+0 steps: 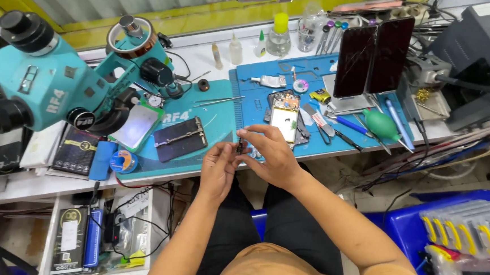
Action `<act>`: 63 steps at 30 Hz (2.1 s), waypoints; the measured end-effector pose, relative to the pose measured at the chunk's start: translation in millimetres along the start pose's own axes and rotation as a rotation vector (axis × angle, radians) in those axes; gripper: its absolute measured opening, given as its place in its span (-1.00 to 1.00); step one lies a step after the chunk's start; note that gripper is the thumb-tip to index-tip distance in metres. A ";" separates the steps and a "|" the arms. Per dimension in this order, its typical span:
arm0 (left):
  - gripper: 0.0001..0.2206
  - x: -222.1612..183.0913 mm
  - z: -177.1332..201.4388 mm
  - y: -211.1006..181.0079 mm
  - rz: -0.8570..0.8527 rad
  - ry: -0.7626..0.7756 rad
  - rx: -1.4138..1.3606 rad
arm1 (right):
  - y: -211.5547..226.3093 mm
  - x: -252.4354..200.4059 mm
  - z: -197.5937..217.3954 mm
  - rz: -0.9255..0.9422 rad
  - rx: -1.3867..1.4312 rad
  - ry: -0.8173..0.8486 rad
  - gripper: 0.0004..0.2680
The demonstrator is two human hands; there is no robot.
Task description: Repairing a mobile phone by inspecting and assembling internal components on a workbench.
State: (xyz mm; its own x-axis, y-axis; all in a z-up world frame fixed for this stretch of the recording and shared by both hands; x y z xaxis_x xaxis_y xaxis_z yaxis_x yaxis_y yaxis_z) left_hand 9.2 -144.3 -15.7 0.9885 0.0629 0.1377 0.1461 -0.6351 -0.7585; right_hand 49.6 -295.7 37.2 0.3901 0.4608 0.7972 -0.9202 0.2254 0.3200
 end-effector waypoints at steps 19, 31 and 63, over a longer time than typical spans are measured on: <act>-0.67 -3.1 -42.2 6.2 0.280 -0.105 -0.311 | -165.1 -149.5 203.3 -0.917 -1.031 0.464 -0.52; -0.63 -3.1 -64.1 -1.6 0.365 -0.051 -0.330 | -77.1 -108.2 207.2 -0.206 -0.707 -0.192 -0.74; -0.67 41.1 -47.5 14.9 0.120 0.159 0.147 | -116.1 -89.4 228.6 -0.760 0.143 -0.758 -0.67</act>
State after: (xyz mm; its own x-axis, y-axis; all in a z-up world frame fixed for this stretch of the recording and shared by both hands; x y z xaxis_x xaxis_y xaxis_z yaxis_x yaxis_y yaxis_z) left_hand 50.1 -187.8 9.0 0.9821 -0.1357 0.1305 0.0435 -0.5107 -0.8586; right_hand 114.2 -559.3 45.8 0.7835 -0.4195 0.4583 -0.4604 0.1035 0.8817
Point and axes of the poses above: each hand's wrist, its own x-axis towards the middle knuckle, its own z-axis out of the back of the hand, y = z × x, the point moved 1 cm from there along x, towards the middle knuckle, and after that the axes turned 9 degrees about y, right-handed, at the moved point
